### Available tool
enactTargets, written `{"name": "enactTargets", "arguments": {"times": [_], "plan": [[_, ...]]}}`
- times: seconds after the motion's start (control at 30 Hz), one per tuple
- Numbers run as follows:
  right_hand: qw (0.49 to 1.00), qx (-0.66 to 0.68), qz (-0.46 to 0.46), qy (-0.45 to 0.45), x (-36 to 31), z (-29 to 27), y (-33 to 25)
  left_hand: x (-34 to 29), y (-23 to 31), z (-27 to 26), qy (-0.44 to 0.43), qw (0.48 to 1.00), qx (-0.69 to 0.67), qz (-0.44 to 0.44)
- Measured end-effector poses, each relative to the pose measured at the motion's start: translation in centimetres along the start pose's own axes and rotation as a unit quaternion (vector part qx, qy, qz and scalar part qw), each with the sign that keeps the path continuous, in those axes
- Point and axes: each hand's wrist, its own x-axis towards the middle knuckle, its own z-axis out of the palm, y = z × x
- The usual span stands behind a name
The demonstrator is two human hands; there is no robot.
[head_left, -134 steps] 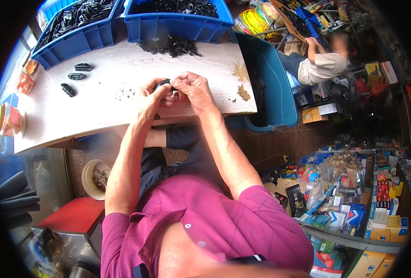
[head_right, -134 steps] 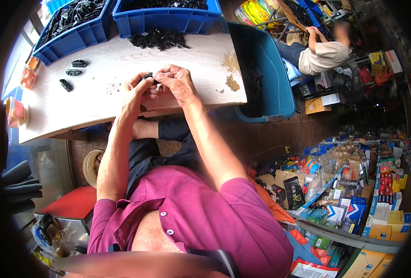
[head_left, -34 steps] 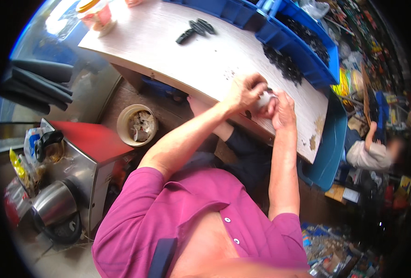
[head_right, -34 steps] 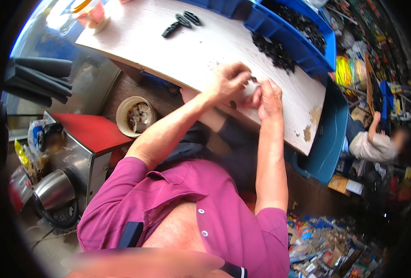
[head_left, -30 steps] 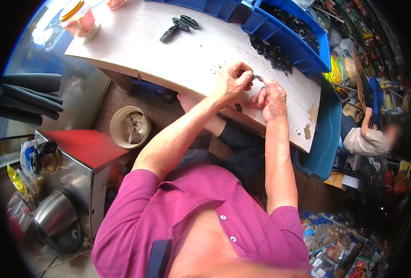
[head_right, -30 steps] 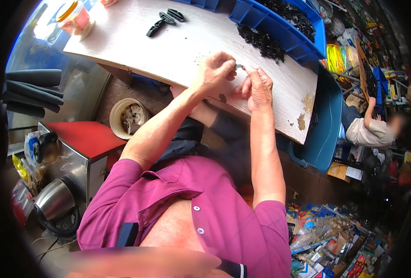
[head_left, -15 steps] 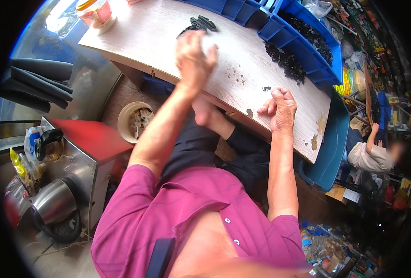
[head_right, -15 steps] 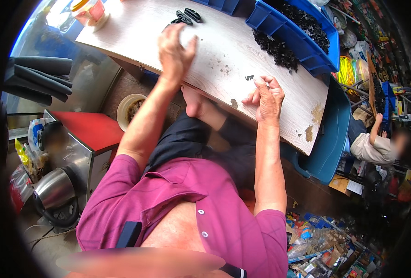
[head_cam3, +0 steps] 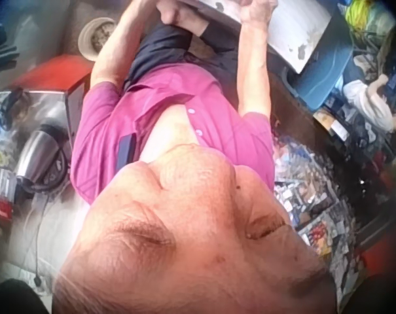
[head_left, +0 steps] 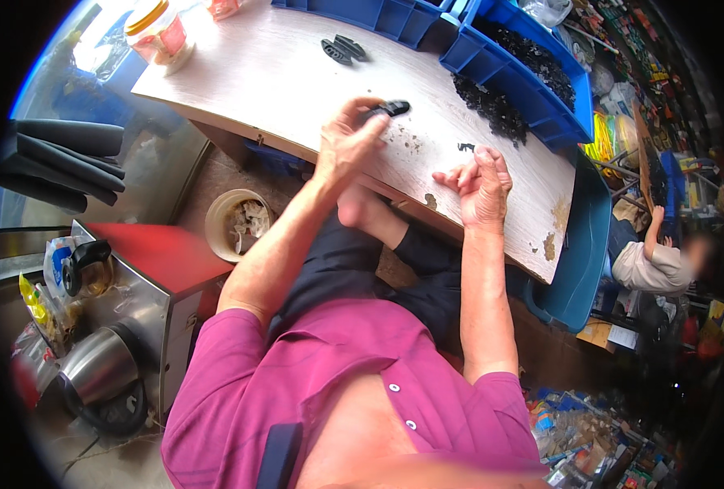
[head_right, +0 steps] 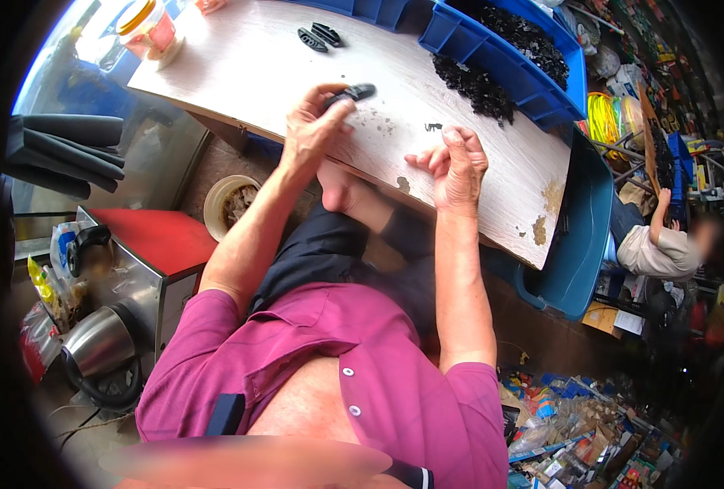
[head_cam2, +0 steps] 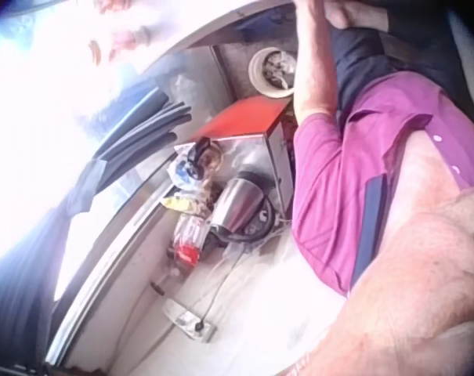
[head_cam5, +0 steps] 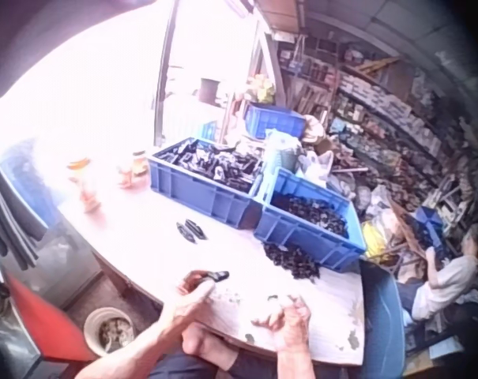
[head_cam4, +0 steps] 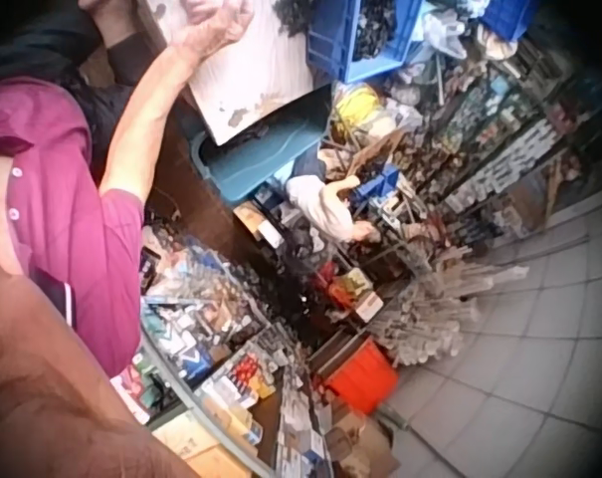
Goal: The person assembles small L-shaped brackets by hand, taking parts from a parts bin and joining them with small screws.
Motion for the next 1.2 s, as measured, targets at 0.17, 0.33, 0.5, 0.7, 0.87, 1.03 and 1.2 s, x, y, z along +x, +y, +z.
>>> {"name": "enactTargets", "arguments": {"times": [0.17,0.33,0.5,0.7,0.87,1.03,1.2], "plan": [[1.0,0.007,-0.008,-0.026,-0.4,0.8,0.2,-2.4,-0.7,3.9,-0.134,0.979,-0.089,-0.125],[1.0,0.018,0.007,0.014,-0.2,-0.4,1.1,-2.8,-1.2,5.8,-0.191,0.969,-0.108,-0.115],[1.0,-0.023,0.019,0.008,0.0,-1.3,1.1,-2.6,-1.1,6.1,-0.193,0.968,-0.096,-0.13],[0.999,-0.021,0.033,0.002,0.1,-1.2,1.2,-2.1,-0.3,6.7,-0.131,0.976,-0.062,-0.164],[0.997,-0.078,0.012,0.003,-0.2,-0.7,0.6,-1.7,-1.8,6.8,-0.12,0.976,-0.073,-0.167],[0.99,-0.119,0.077,0.008,-0.4,1.1,-0.5,-2.0,-1.5,7.0,-0.061,0.98,-0.087,-0.167],[0.987,-0.154,0.031,0.025,-1.0,1.1,0.6,-2.3,-0.6,6.5,-0.096,0.976,-0.091,-0.172]]}}
